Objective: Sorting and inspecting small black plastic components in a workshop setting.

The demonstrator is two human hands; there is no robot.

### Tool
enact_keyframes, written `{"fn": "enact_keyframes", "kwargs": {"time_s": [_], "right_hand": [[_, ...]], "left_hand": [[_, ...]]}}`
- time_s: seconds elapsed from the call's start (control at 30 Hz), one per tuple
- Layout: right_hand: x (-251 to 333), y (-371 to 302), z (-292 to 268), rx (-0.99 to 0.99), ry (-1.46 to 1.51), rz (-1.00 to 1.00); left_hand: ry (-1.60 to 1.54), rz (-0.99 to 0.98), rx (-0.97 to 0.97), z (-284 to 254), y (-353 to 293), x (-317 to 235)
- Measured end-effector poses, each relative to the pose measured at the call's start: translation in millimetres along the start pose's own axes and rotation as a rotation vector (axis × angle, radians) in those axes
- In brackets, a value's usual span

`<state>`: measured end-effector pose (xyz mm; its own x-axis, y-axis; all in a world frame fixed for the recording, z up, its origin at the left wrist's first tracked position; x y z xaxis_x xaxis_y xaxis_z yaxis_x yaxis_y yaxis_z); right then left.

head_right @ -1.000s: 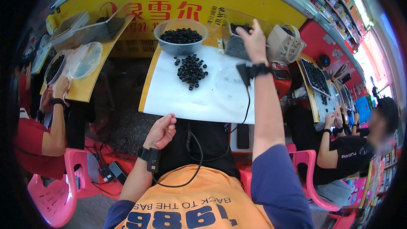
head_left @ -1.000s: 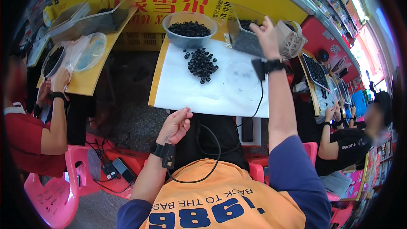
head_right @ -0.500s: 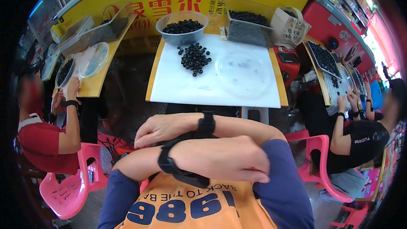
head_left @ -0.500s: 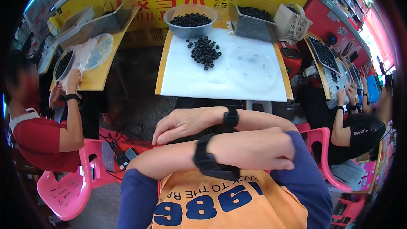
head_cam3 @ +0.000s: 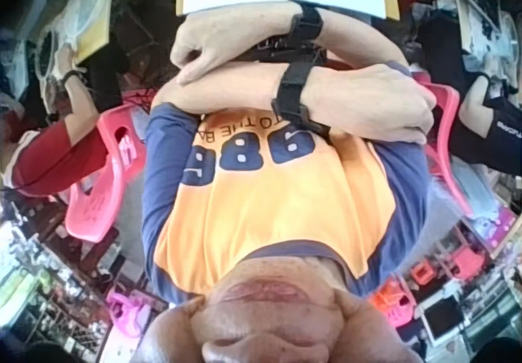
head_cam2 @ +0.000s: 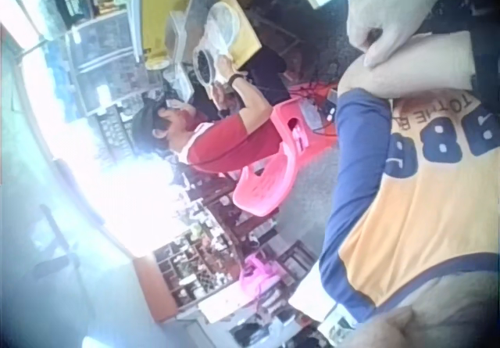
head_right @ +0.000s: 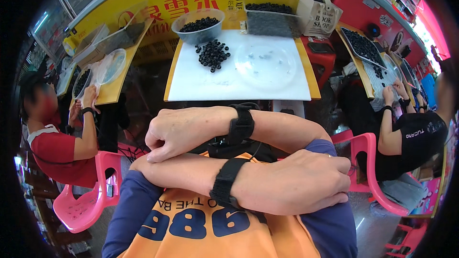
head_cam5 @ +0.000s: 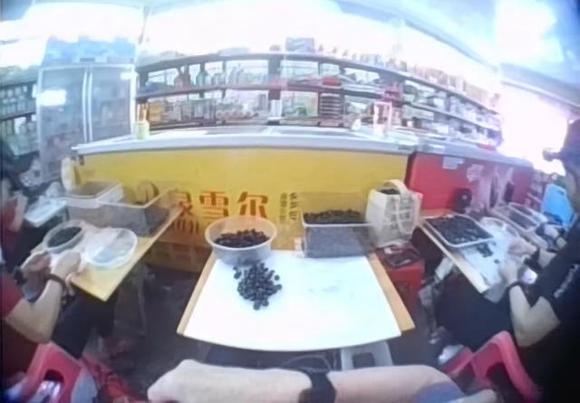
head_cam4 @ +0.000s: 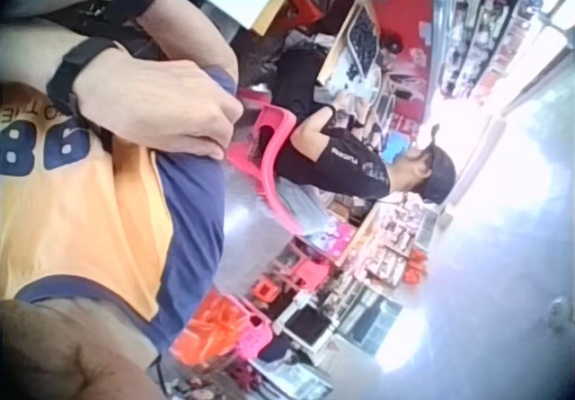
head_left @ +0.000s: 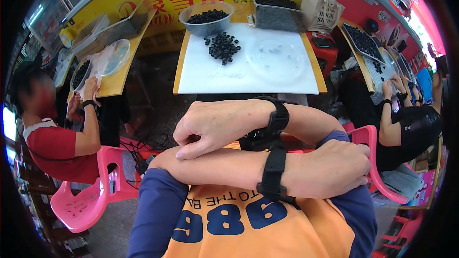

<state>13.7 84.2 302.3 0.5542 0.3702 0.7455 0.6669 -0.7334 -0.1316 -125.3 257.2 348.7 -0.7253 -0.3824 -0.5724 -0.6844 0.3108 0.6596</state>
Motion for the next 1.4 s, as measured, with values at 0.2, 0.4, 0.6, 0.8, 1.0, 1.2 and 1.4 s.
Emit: {"fn": "enact_keyframes", "kwargs": {"time_s": [0.2,0.4,0.6,0.8,1.0,1.2,1.4], "right_hand": [[13,-5,4,-0.273,0.211,-0.288],[9,-7,12,-0.148,0.149,-0.127],[-7,12,16,-0.211,0.19,-0.15],[-9,8,15,-0.045,0.084,-0.001],[-24,16,24,-0.019,0.278,-0.019],[-64,-16,13,0.077,0.331,0.207],[-108,-97,-36,-0.59,0.147,0.262]], "left_hand": [[-0.128,-0.077,0.049,1,4,0],[-0.201,-0.054,0.003,3,0,2],[-0.229,-0.043,0.048,5,5,4],[-0.25,-0.007,0.006,1,-9,9],[-0.239,-0.006,-0.029,-19,-5,5],[-0.068,0.023,-0.31,-100,-43,-31],[0.31,-0.106,-0.717,-216,-129,-111]]}}
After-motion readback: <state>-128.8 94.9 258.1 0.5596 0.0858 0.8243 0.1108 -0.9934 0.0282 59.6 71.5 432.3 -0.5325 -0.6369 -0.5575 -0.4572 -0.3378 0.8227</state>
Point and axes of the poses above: each hand's wrist, its own y-axis towards the middle knuckle, its own z-axis out of the palm, x = y × z, the point moved 8 cm from there along y, towards the middle knuckle, and after that the axes turned 15 degrees about z, right-handed, at the moved point
